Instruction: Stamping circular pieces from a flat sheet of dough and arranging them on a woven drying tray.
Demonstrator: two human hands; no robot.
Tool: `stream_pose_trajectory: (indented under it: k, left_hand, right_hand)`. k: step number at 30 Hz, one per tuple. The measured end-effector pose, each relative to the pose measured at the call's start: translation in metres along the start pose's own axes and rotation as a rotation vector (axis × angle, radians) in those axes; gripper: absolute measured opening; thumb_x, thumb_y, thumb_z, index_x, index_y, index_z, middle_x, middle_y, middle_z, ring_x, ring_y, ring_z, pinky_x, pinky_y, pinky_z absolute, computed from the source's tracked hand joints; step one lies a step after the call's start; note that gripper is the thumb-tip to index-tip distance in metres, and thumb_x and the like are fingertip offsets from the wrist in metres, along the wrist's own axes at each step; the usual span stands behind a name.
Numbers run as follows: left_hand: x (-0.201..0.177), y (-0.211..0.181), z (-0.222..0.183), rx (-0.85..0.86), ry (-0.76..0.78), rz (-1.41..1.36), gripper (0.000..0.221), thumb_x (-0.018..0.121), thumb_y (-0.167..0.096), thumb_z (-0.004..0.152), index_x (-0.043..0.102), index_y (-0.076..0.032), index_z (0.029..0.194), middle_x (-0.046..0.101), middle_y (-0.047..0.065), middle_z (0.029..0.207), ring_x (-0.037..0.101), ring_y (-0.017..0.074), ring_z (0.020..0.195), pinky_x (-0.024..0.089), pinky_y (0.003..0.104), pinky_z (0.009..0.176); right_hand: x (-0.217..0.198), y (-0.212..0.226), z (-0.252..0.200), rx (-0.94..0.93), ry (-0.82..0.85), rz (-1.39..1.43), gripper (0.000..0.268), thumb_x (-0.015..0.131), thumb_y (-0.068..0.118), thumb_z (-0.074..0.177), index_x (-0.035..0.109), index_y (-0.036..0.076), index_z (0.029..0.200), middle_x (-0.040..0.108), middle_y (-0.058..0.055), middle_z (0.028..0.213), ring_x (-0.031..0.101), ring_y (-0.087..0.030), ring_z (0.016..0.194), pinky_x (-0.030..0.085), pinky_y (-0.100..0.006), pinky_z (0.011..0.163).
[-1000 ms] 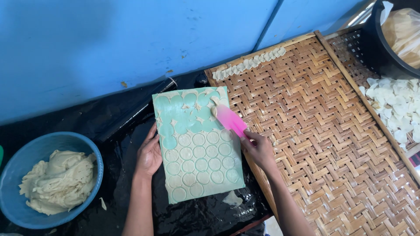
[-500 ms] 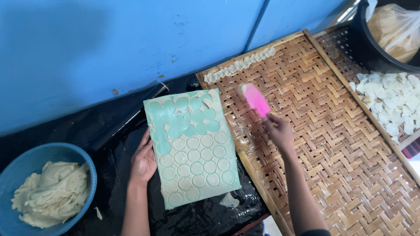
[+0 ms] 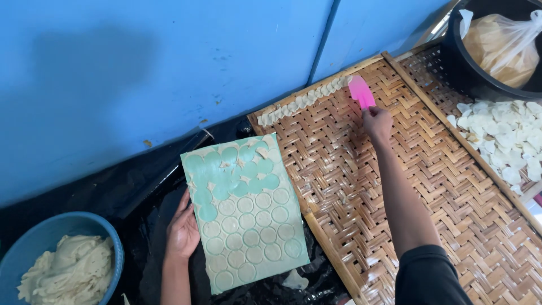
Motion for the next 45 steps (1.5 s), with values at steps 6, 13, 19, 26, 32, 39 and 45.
stream_pose_trajectory:
  k: [6, 13, 19, 26, 32, 39, 45]
  left_hand:
    - [0.004, -0.002, 0.0, 0.01, -0.013, 0.01, 0.059, 0.041, -0.006, 0.102, 0.034, -0.005, 0.161, 0.052, 0.011, 0.153, 0.053, 0.0209, 0.136, 0.039, 0.038, 0.114]
    - [0.007, -0.004, 0.0, 0.015, -0.014, 0.007, 0.06, 0.04, -0.006, 0.101, 0.033, -0.004, 0.16, 0.05, 0.011, 0.155, 0.051, 0.0215, 0.138, 0.038, 0.038, 0.115]
    - [0.013, -0.007, -0.003, 0.013, -0.044, 0.043, 0.059, 0.039, -0.005, 0.101, 0.033, -0.003, 0.16, 0.048, 0.011, 0.157, 0.049, 0.0202, 0.14, 0.037, 0.037, 0.116]
    - [0.005, -0.004, 0.001, 0.015, -0.024, 0.015, 0.06, 0.041, -0.005, 0.101, 0.033, -0.003, 0.16, 0.05, 0.011, 0.155, 0.05, 0.0198, 0.139, 0.038, 0.037, 0.116]
    - [-0.001, -0.001, 0.007, -0.001, 0.013, 0.003, 0.06, 0.042, -0.008, 0.102, 0.033, -0.006, 0.162, 0.054, 0.01, 0.151, 0.054, 0.0212, 0.134, 0.041, 0.038, 0.113]
    - [-0.002, 0.002, 0.005, -0.005, 0.091, -0.01, 0.061, 0.045, -0.009, 0.104, 0.033, -0.008, 0.163, 0.055, 0.012, 0.149, 0.055, 0.0228, 0.133, 0.043, 0.039, 0.112]
    - [0.012, -0.003, -0.003, -0.008, 0.04, 0.006, 0.061, 0.046, -0.009, 0.102, 0.034, -0.009, 0.161, 0.055, 0.007, 0.151, 0.055, 0.0192, 0.135, 0.042, 0.037, 0.113]
  right_hand:
    - [0.016, -0.005, 0.024, 0.032, 0.011, -0.011, 0.033, 0.073, 0.033, 0.092, 0.078, 0.008, 0.112, 0.077, -0.014, 0.089, 0.075, -0.027, 0.083, 0.057, -0.04, 0.079]
    - [0.006, 0.01, 0.026, -0.015, -0.044, -0.139, 0.03, 0.073, 0.03, 0.092, 0.079, 0.007, 0.11, 0.076, -0.021, 0.095, 0.073, -0.036, 0.09, 0.057, -0.045, 0.084]
    - [-0.013, 0.059, 0.003, -0.108, -0.02, -0.41, 0.027, 0.068, 0.023, 0.098, 0.077, 0.004, 0.115, 0.073, -0.025, 0.099, 0.073, -0.04, 0.089, 0.058, -0.05, 0.081]
    - [-0.024, 0.081, -0.006, -0.231, -0.045, -0.619, 0.035, 0.066, 0.005, 0.09, 0.068, 0.001, 0.125, 0.067, -0.025, 0.109, 0.073, -0.042, 0.083, 0.059, -0.052, 0.067]
    - [-0.037, 0.092, -0.07, -0.353, -0.066, -0.416, 0.024, 0.066, 0.016, 0.099, 0.072, 0.0, 0.116, 0.071, -0.025, 0.101, 0.073, -0.041, 0.084, 0.058, -0.052, 0.072]
    - [-0.034, 0.106, -0.246, -0.406, 0.177, -0.058, 0.031, 0.067, 0.023, 0.098, 0.073, 0.001, 0.12, 0.075, -0.018, 0.088, 0.074, -0.025, 0.068, 0.058, -0.038, 0.059]
    - [-0.036, 0.117, -0.347, -0.3, 0.338, -0.124, 0.035, 0.068, 0.02, 0.094, 0.072, 0.001, 0.123, 0.073, -0.021, 0.088, 0.073, -0.03, 0.07, 0.058, -0.041, 0.066]
Point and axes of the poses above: each hand's wrist, its own z-axis towards the middle knuckle, its own x-axis out of the palm, y = z × x, the point moved 8 cm from there along z, towards the middle knuckle
